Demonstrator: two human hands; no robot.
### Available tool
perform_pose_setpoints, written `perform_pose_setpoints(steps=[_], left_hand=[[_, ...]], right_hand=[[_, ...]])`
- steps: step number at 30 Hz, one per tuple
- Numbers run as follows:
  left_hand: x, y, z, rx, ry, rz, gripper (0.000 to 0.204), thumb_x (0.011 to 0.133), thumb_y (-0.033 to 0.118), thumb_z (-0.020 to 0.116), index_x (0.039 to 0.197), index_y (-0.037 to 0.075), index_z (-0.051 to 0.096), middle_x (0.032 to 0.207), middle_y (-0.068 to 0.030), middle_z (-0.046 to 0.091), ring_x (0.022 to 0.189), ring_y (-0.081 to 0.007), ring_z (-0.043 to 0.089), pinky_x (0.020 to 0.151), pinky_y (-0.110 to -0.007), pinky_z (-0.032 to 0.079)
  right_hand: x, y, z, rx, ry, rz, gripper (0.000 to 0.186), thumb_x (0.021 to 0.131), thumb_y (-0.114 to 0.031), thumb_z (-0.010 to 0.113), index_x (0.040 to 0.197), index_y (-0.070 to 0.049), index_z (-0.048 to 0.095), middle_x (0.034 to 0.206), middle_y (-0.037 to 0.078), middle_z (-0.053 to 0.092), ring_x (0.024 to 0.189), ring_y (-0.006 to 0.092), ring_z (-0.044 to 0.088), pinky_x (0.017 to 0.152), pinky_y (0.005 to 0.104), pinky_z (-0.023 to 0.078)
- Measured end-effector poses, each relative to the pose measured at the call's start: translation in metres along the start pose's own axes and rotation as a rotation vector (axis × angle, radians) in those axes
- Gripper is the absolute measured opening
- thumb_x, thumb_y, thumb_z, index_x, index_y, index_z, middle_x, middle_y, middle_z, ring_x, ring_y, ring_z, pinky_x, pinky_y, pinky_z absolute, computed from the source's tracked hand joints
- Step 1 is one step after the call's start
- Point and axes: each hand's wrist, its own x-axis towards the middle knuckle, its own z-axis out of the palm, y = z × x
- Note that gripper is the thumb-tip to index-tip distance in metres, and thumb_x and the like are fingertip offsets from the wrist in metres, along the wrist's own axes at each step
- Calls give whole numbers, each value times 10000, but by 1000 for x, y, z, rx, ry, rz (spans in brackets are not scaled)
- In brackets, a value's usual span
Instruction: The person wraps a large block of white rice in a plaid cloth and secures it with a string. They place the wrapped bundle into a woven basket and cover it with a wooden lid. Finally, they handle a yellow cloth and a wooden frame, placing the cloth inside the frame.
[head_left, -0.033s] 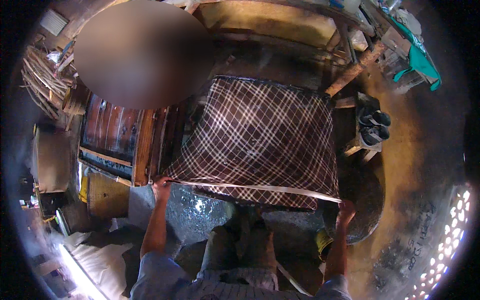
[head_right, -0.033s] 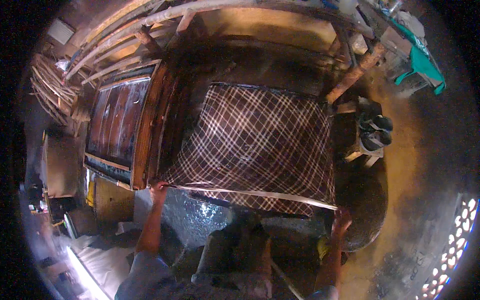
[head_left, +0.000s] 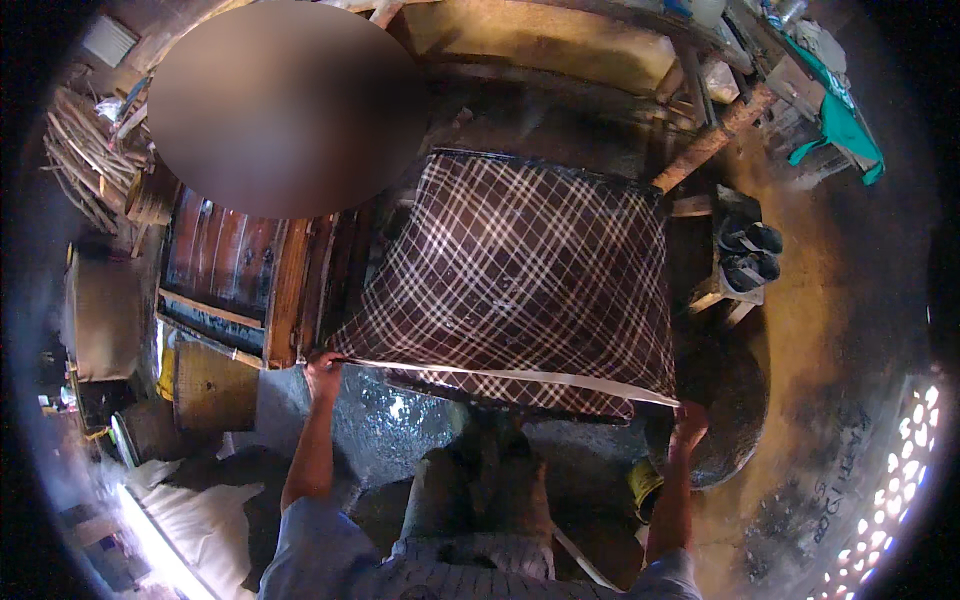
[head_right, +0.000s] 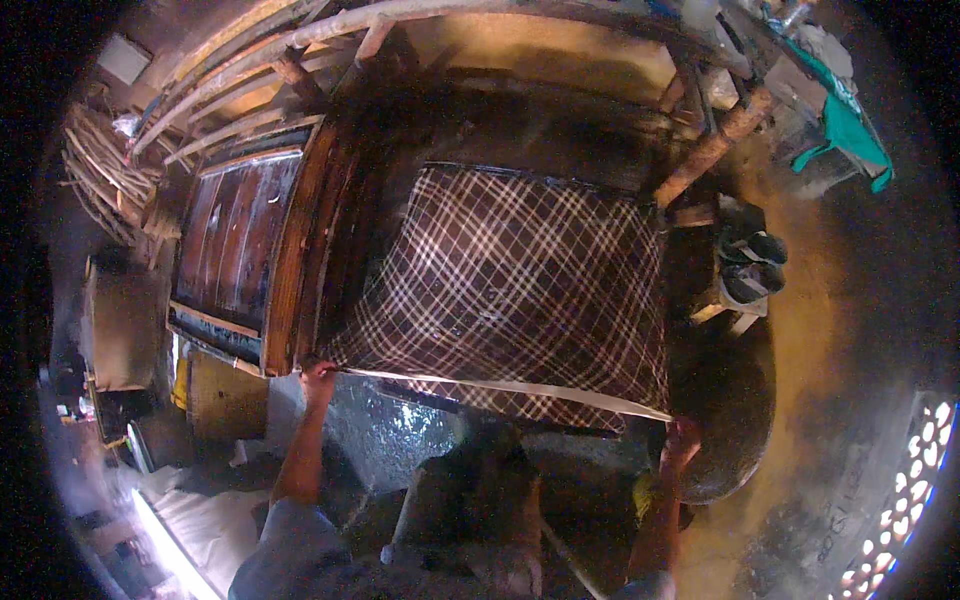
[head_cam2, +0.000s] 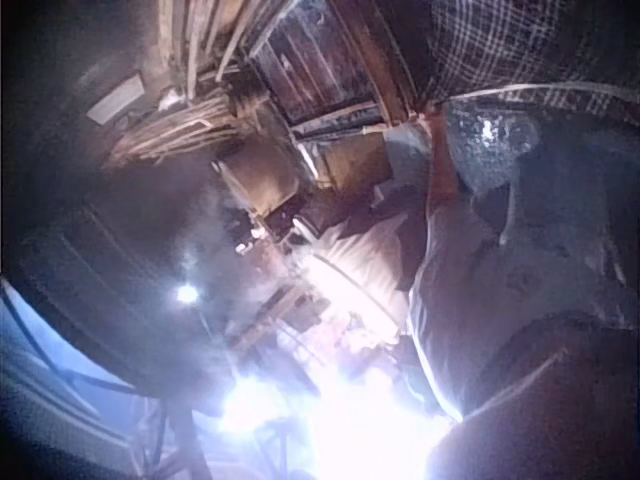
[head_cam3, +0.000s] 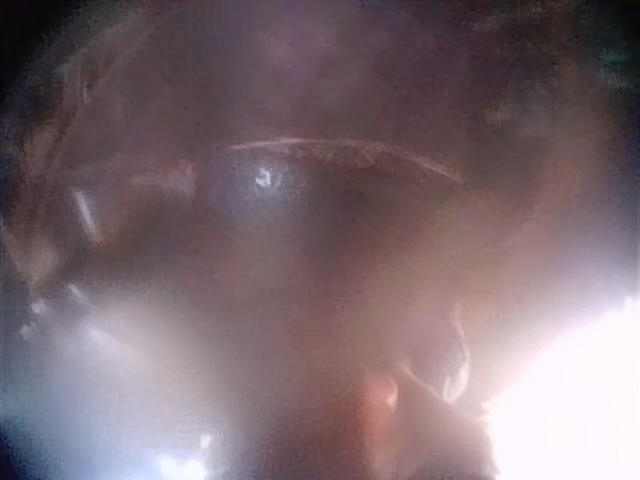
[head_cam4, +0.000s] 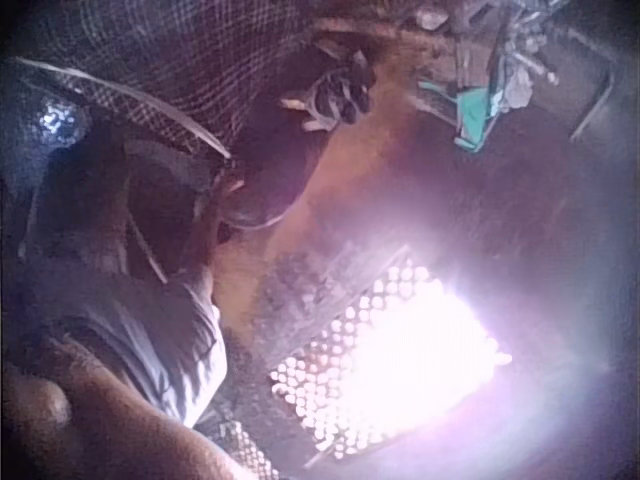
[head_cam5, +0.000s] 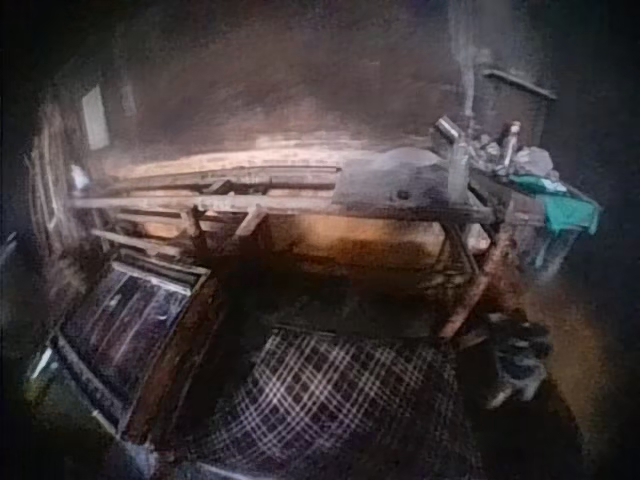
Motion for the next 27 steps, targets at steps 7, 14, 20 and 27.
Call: perform_pose_setpoints(steps=[7, 14, 20, 27], left_hand=[[-9, -9, 72, -97, -283, -286, 295, 721, 33, 607, 991, 138, 662, 833, -123, 669, 720, -301, 648, 671, -367, 516], [-151, -112, 133, -220, -478, -396, 460, 749, 108, 570, 1204, 177, 573, 1065, -96, 656, 855, -306, 645, 715, -403, 510], [-209, -30, 45, -518, -522, -276, 266, 799, 109, 625, 1057, 47, 638, 884, -102, 664, 750, -206, 648, 623, -371, 513], [-198, -118, -192, -1104, -3, -1150, 243, 898, 170, 564, 1112, 68, 618, 923, -46, 666, 733, -148, 643, 588, -287, 491]], right_hand=[[-26, 63, 24, -573, 9, -72, 136, 716, -94, 710, 836, -40, 673, 817, 115, 671, 709, 258, 644, 636, 354, 511], [-194, -14, 145, -725, -627, 197, 383, 787, -333, 571, 955, 5, 640, 889, 202, 647, 827, 321, 626, 713, 465, 475], [-322, -171, 291, 215, -1257, 180, 312, 883, -300, 582, 1046, -38, 625, 903, 62, 645, 738, 167, 614, 654, 307, 490], [-409, -555, 408, 317, -1507, -555, 146, 881, -102, 601, 1019, -56, 611, 914, 20, 640, 685, 84, 596, 579, 220, 464]])
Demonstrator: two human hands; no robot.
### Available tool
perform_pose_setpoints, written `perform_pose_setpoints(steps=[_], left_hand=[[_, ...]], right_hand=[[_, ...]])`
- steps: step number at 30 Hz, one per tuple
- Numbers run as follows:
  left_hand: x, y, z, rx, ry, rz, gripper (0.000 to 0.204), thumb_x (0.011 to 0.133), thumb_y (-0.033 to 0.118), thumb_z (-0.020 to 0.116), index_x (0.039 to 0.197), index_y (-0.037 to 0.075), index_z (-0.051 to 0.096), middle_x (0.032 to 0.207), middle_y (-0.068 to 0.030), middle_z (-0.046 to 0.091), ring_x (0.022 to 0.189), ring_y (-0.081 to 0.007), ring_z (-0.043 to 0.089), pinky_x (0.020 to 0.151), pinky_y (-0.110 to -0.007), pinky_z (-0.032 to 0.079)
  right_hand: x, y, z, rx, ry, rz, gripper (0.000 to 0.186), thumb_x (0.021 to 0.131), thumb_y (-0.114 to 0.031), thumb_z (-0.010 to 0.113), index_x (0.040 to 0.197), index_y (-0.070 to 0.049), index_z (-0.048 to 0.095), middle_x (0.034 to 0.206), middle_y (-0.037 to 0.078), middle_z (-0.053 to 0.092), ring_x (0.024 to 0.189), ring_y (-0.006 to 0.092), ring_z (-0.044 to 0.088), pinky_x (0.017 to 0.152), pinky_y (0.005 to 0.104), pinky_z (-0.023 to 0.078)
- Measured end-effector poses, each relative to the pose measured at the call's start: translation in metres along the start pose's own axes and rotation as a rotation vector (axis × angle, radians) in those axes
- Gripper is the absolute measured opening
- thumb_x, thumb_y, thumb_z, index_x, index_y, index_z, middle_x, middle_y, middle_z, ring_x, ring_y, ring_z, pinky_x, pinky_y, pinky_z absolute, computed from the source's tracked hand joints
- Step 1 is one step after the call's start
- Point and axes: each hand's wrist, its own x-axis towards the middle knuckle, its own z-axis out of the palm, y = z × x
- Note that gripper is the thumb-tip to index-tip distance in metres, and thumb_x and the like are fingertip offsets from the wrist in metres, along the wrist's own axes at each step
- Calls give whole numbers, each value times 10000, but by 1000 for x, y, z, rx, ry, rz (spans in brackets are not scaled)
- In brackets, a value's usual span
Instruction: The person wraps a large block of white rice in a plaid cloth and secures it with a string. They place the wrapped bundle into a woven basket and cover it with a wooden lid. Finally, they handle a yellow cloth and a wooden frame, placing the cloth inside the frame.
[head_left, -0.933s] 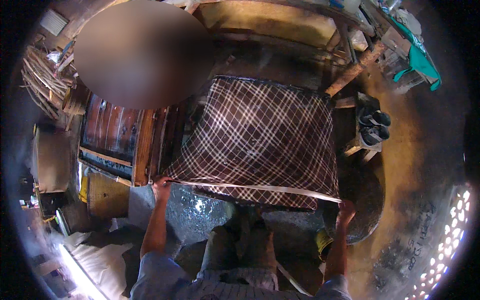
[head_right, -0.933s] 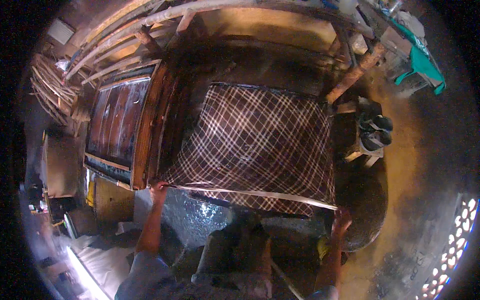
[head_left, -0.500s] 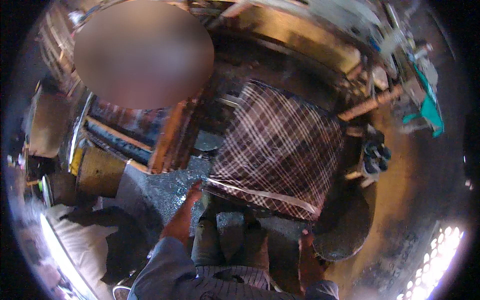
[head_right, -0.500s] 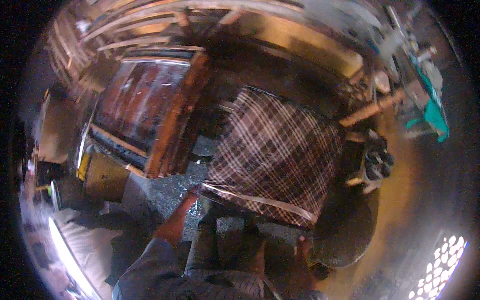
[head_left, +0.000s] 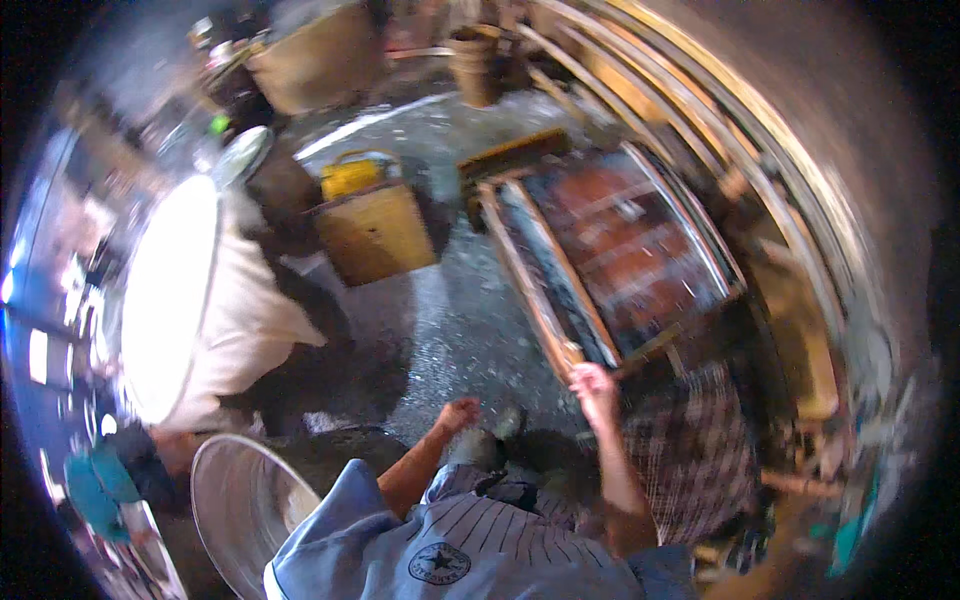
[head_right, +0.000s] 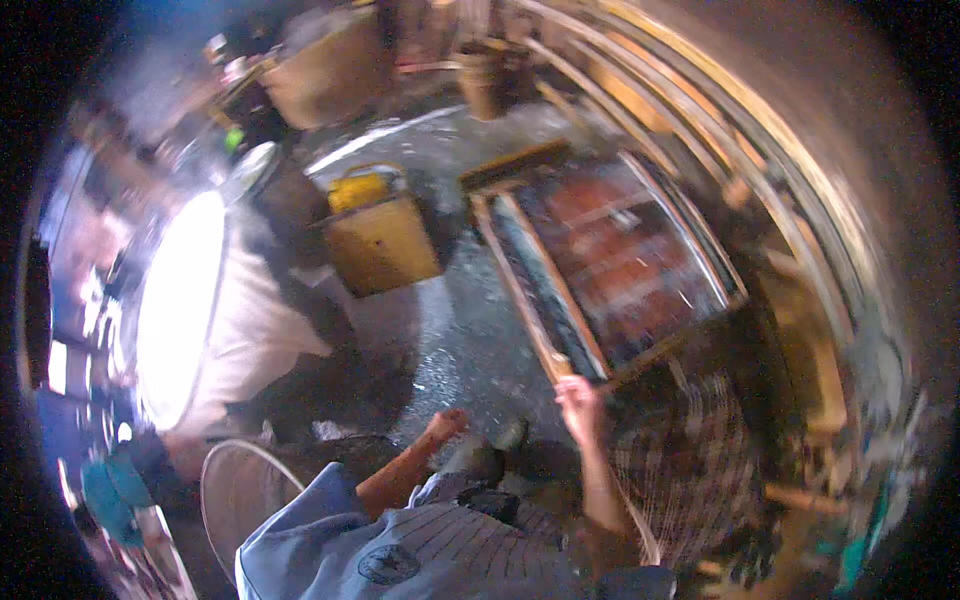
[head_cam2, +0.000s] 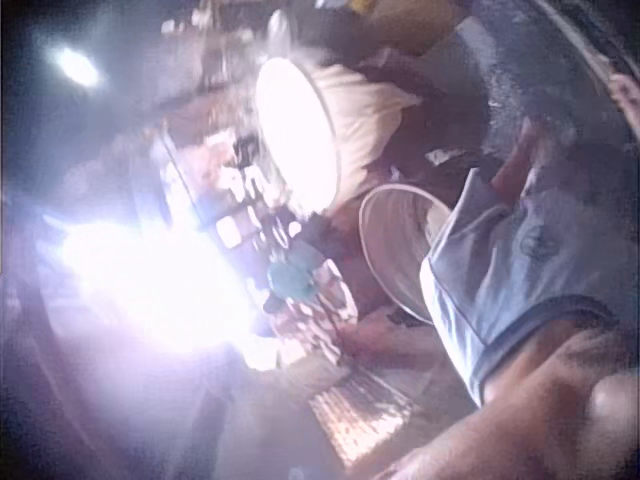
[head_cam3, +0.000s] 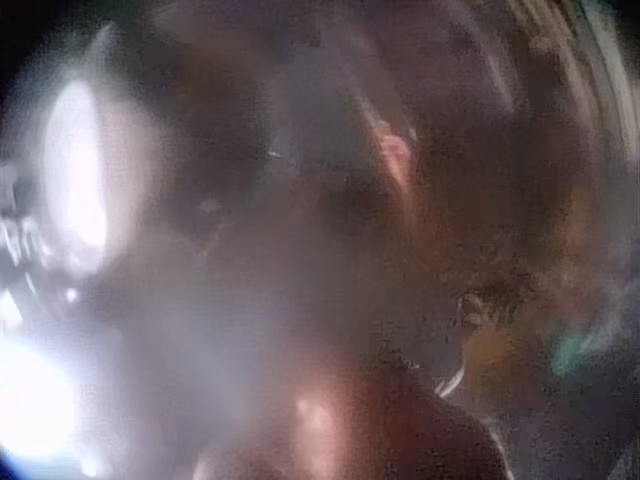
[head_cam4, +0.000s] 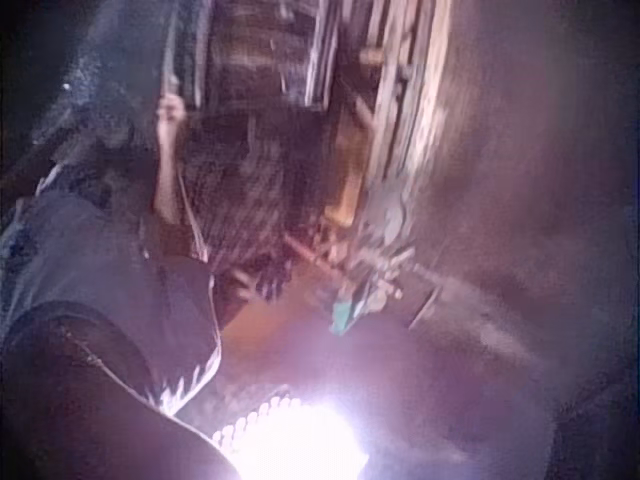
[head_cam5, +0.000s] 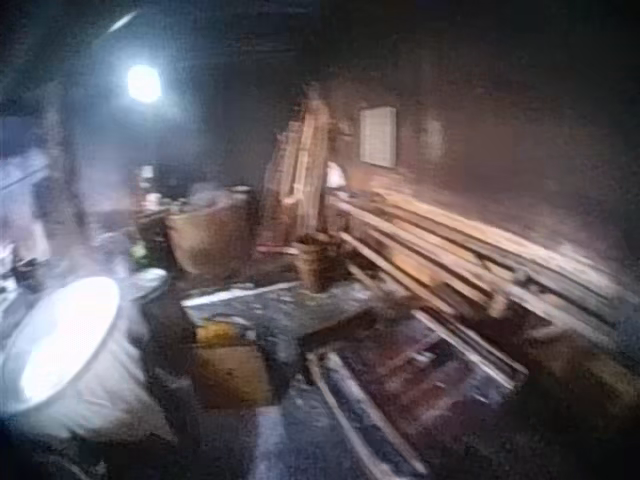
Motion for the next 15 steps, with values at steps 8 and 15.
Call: perform_pose_setpoints(steps=[8, 15], left_hand=[[-16, 74, -224, -443, 741, 224, 237, 857, -12, 481, 1066, -17, 592, 871, -59, 624, 703, -113, 558, 616, -247, 470], [88, 98, -233, -532, 665, 163, 202, 833, 75, 581, 1017, 20, 644, 843, -34, 645, 752, -115, 581, 655, -247, 468]], right_hand=[[148, -101, 66, 44, 38, 63, 253, 869, -226, 636, 1061, -64, 603, 881, 26, 644, 695, 98, 594, 582, 210, 462], [208, -9, 184, -128, -337, 277, 221, 851, -170, 628, 1043, -63, 599, 853, 47, 642, 603, 104, 596, 493, 204, 450]])
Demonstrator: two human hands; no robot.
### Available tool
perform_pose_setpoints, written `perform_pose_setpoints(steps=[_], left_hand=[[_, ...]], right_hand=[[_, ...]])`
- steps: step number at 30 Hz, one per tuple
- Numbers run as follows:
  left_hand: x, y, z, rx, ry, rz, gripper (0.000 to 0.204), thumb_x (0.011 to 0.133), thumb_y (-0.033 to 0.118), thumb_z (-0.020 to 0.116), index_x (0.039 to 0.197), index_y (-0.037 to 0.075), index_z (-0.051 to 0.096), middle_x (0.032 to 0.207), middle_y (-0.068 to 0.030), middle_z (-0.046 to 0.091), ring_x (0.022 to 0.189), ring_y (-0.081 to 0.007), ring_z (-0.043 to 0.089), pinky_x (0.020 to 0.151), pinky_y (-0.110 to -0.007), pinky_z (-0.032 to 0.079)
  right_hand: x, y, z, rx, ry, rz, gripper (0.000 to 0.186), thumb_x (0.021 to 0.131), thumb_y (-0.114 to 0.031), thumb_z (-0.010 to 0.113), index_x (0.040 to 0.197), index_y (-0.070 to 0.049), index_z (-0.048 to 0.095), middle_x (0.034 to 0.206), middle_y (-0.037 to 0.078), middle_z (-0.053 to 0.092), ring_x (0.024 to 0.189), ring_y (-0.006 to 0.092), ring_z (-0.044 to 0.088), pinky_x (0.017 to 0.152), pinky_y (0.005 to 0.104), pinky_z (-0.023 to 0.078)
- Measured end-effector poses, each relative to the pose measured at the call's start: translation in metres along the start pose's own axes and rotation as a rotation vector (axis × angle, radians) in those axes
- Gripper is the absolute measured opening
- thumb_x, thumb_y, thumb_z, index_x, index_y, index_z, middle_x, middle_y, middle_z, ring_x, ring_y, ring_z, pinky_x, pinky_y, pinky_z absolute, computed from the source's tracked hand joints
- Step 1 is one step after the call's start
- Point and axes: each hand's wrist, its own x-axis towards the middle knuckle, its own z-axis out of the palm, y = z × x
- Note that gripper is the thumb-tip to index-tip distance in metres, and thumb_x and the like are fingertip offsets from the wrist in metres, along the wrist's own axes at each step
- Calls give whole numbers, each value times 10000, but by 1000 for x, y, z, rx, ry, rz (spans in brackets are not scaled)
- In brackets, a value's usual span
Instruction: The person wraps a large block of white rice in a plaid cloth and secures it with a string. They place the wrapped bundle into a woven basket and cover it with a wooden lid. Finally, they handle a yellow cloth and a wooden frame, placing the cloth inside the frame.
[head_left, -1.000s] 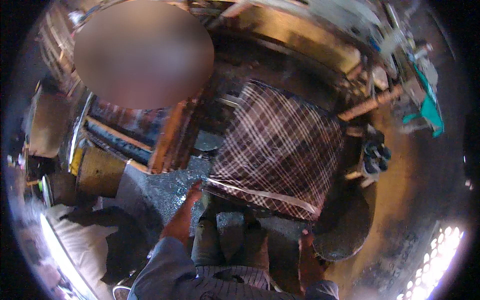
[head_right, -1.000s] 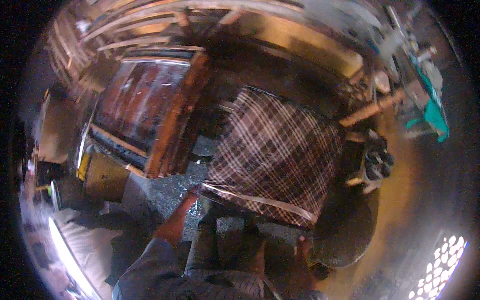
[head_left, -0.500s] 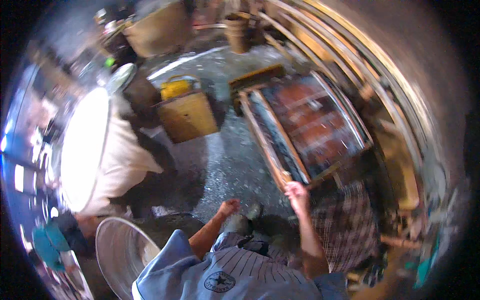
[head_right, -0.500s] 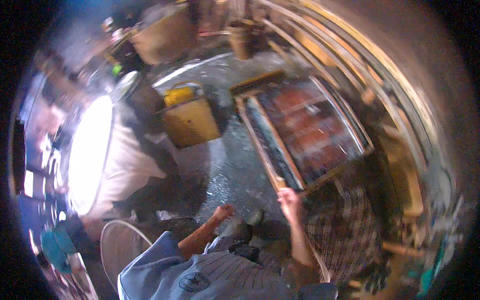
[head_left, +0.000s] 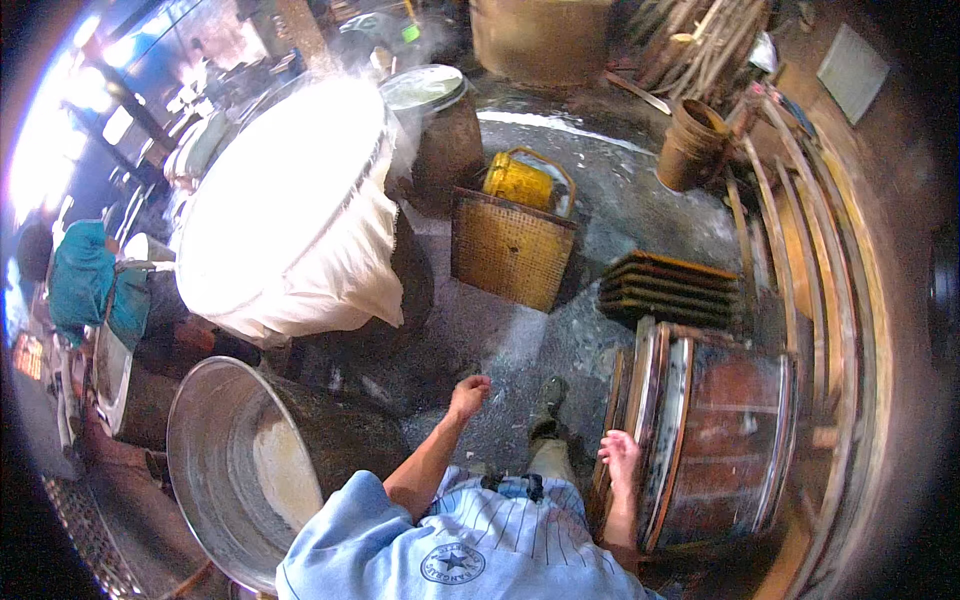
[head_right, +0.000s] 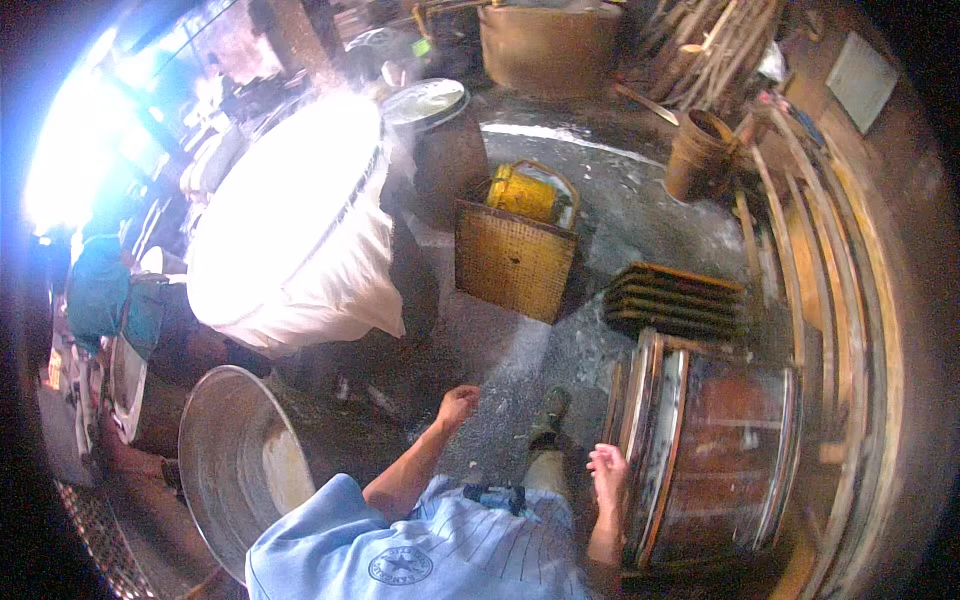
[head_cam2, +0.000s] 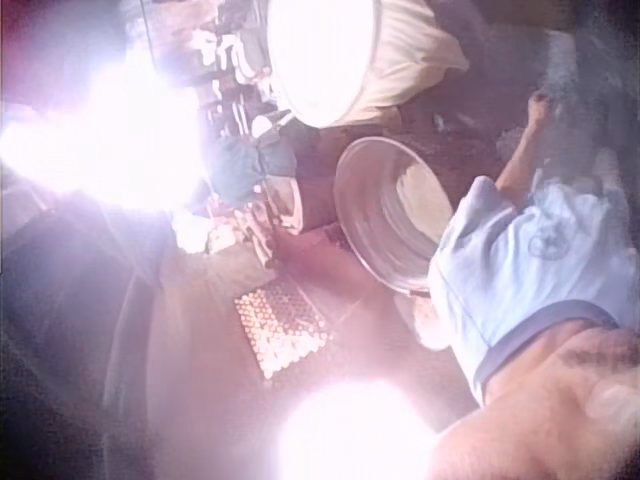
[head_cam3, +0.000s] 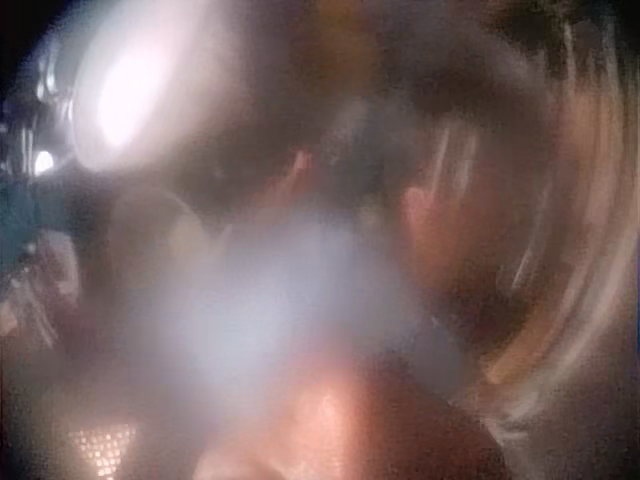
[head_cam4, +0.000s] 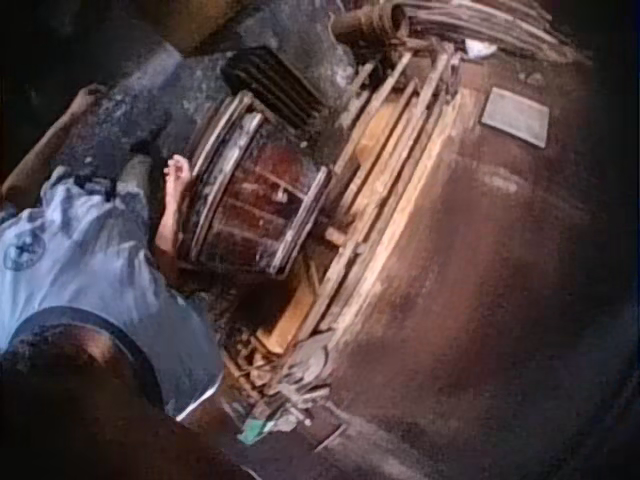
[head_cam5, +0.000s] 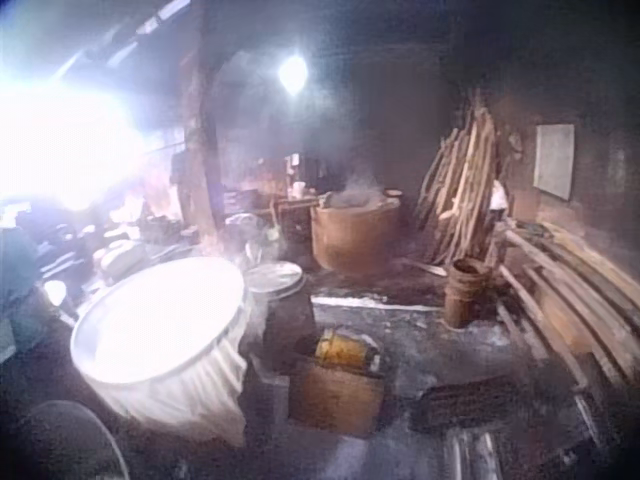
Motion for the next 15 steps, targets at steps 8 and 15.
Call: perform_pose_setpoints(steps=[8, 15], left_hand=[[168, 100, 31, 678, 57, 226, 356, 790, 255, 582, 1088, 69, 641, 1038, -125, 670, 951, -293, 632, 853, -365, 486], [414, 207, 45, 1148, -212, 386, 442, 784, 269, 575, 1180, 72, 584, 1294, -149, 506, 1159, -323, 498, 905, -418, 464]], right_hand=[[185, -84, 55, -57, -88, 39, 235, 874, -171, 583, 1080, -57, 587, 882, 49, 645, 656, 104, 602, 518, 233, 448], [219, -114, 63, 177, 91, 196, 246, 918, -252, 578, 1091, -77, 571, 894, 36, 633, 691, 100, 614, 564, 222, 487]])
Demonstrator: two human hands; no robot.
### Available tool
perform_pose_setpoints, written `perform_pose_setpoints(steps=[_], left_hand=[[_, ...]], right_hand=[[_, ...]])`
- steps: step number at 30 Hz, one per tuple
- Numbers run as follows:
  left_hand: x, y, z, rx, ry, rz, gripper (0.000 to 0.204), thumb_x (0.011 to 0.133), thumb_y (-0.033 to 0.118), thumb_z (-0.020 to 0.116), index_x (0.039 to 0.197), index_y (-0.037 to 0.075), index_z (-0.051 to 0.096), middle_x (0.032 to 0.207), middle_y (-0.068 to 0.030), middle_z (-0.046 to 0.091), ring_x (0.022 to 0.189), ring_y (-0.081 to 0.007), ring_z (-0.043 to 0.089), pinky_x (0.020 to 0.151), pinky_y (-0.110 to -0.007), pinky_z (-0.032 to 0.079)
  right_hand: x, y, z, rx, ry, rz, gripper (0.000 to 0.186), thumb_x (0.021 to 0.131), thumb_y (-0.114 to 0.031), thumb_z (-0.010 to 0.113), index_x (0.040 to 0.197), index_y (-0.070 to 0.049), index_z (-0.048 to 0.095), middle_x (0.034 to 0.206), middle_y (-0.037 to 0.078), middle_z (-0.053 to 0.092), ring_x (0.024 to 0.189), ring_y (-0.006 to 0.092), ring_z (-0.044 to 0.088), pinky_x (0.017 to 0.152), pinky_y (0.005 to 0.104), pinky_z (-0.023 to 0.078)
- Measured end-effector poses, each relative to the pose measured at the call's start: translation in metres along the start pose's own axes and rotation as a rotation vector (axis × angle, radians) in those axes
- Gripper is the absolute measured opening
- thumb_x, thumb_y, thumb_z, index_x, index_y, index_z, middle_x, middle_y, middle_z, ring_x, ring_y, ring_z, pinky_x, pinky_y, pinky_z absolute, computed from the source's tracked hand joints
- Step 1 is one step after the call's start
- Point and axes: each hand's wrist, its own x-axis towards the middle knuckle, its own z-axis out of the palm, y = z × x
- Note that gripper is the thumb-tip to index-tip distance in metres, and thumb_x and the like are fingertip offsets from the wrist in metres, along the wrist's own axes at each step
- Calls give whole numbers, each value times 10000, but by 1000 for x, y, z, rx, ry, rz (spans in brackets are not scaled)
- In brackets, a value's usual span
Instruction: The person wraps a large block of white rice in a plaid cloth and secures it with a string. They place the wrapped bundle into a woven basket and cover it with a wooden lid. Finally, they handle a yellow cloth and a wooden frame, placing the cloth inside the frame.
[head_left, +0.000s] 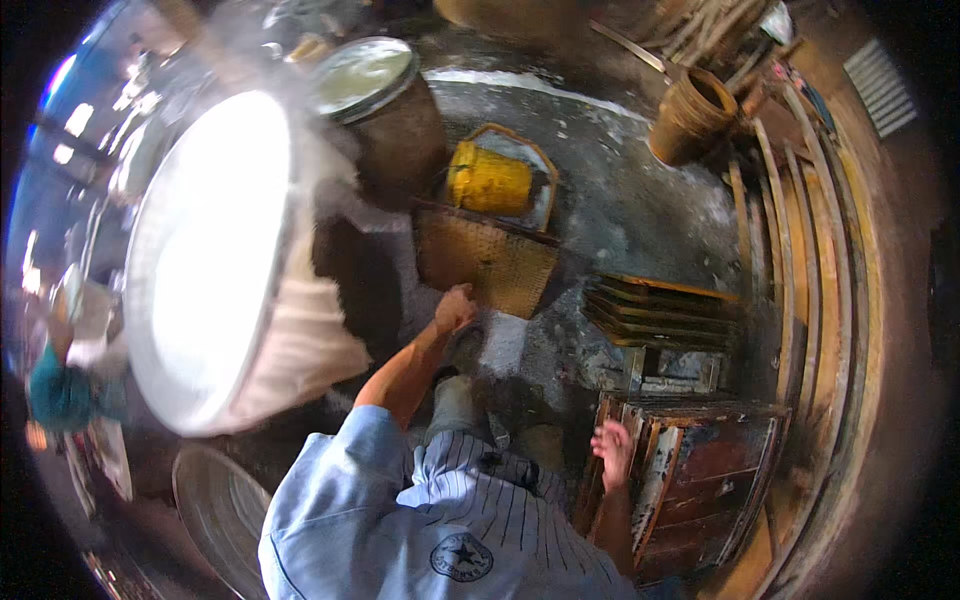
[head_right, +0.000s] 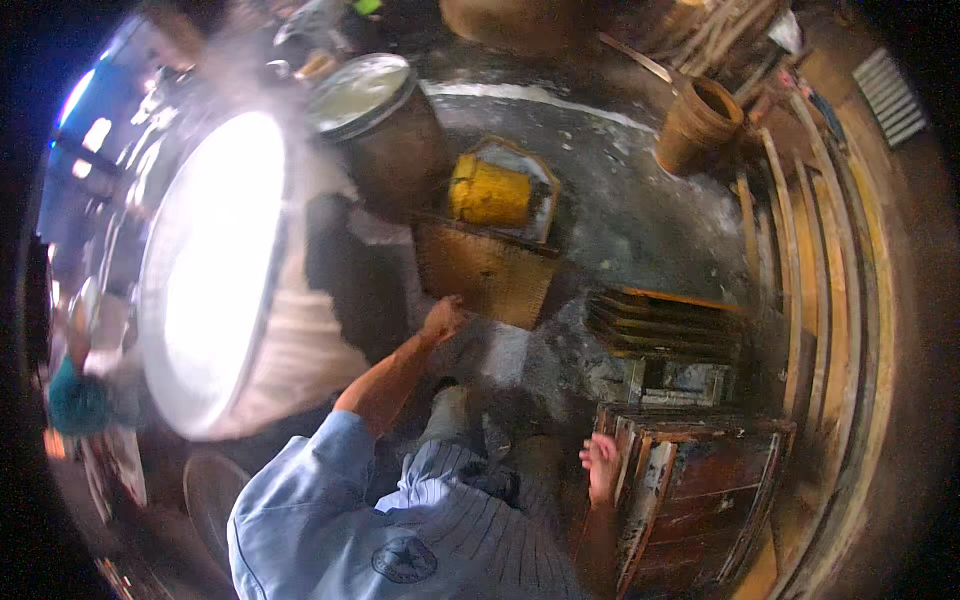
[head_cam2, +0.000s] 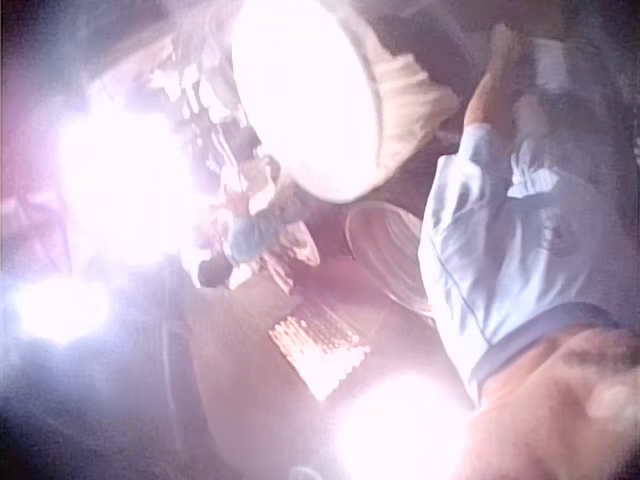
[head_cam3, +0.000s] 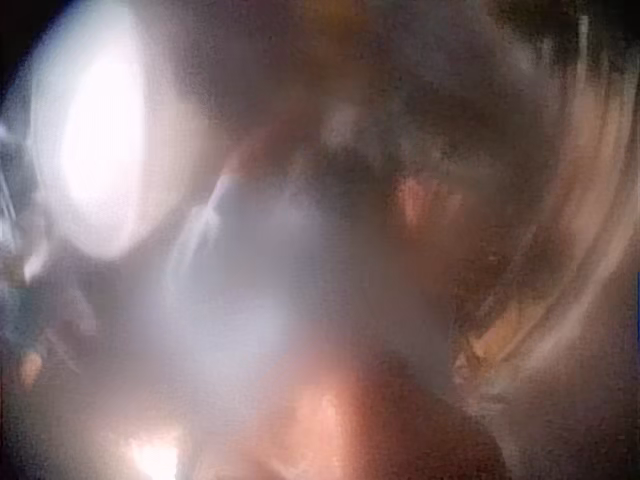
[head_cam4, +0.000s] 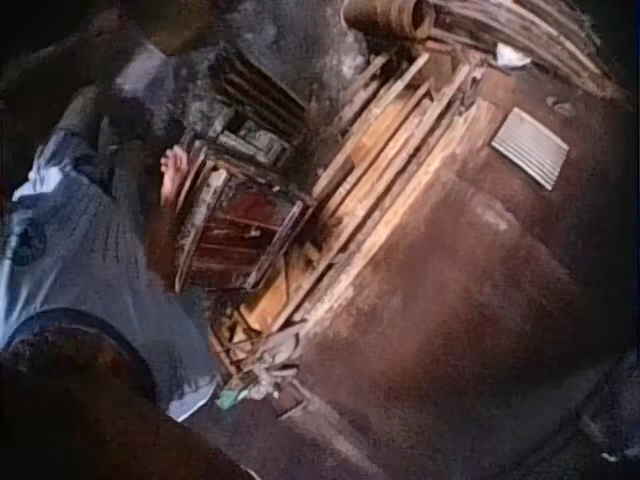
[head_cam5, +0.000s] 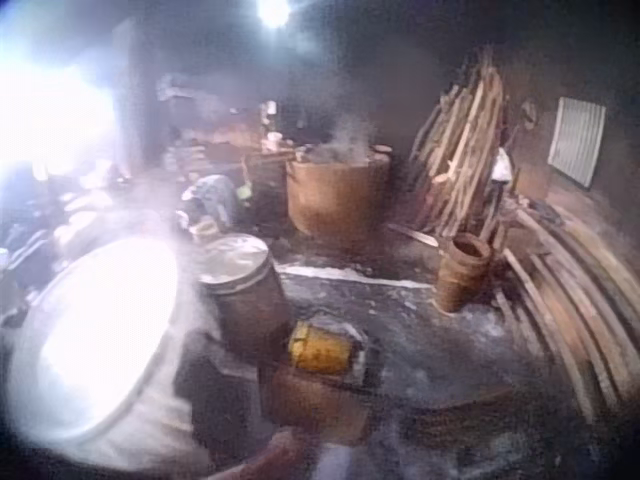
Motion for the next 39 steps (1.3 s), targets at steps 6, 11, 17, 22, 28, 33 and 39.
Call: perform_pose_setpoints(steps=[6, 11, 17, 22, 28, 33, 39], left_hand=[[172, -99, 0, 461, -298, -101, 602, 870, 314, 545, 1377, 49, 359, 1452, -123, 319, 1309, -317, 338, 977, -480, 410], [243, -32, -23, 544, -310, -74, 696, 888, 359, 562, 1447, 87, 247, 1526, -89, 176, 1343, -286, 289, 1036, -477, 328], [281, -86, 12, 642, 169, 272, 353, 769, 221, 633, 1080, 61, 587, 1065, -146, 607, 1013, -308, 586, 867, -428, 452], [269, -110, 42, 783, -266, 302, 250, 840, 264, 554, 970, 59, 612, 914, -130, 621, 860, -311, 623, 734, -458, 508], [136, -71, 144, 672, -672, 820, 242, 831, 259, 550, 771, 46, 647, 750, -119, 617, 727, -294, 633, 623, -469, 515], [-47, 55, 169, 689, -842, 1415, 304, 799, 218, 577, 1039, 32, 593, 850, -172, 648, 817, -379, 636, 662, -486, 509], [-375, 244, 130, 577, -1091, 1713, 300, 791, 138, 596, 1055, -1, 565, 696, -162, 632, 678, -354, 636, 583, -464, 498]], right_hand=[[-94, 131, -29, 163, 333, 358, 226, 941, -207, 523, 1099, -50, 557, 898, 108, 617, 705, 199, 613, 577, 276, 495], [-227, 142, 75, 181, 698, 756, 270, 925, -245, 538, 1095, -35, 548, 906, 125, 615, 705, 225, 609, 566, 292, 488], [-272, 156, 152, 365, 778, 804, 329, 906, -290, 556, 1090, -18, 538, 916, 145, 611, 706, 257, 605, 552, 310, 480], [-271, 140, 178, 786, 844, 583, 249, 891, -179, 581, 1083, -21, 557, 874, 111, 627, 673, 193, 613, 523, 274, 479], [-304, 166, 221, 330, 924, 686, 199, 875, -126, 593, 1045, -24, 600, 802, 57, 644, 615, 128, 610, 510, 250, 484], [-323, 243, 212, 500, 1007, 420, 166, 865, -128, 613, 1003, -36, 609, 813, 40, 644, 623, 124, 603, 517, 256, 477], [-372, 368, 180, 1185, 1103, 233, 260, 853, -223, 635, 1056, -69, 586, 872, 52, 637, 633, 142, 601, 529, 273, 485]])
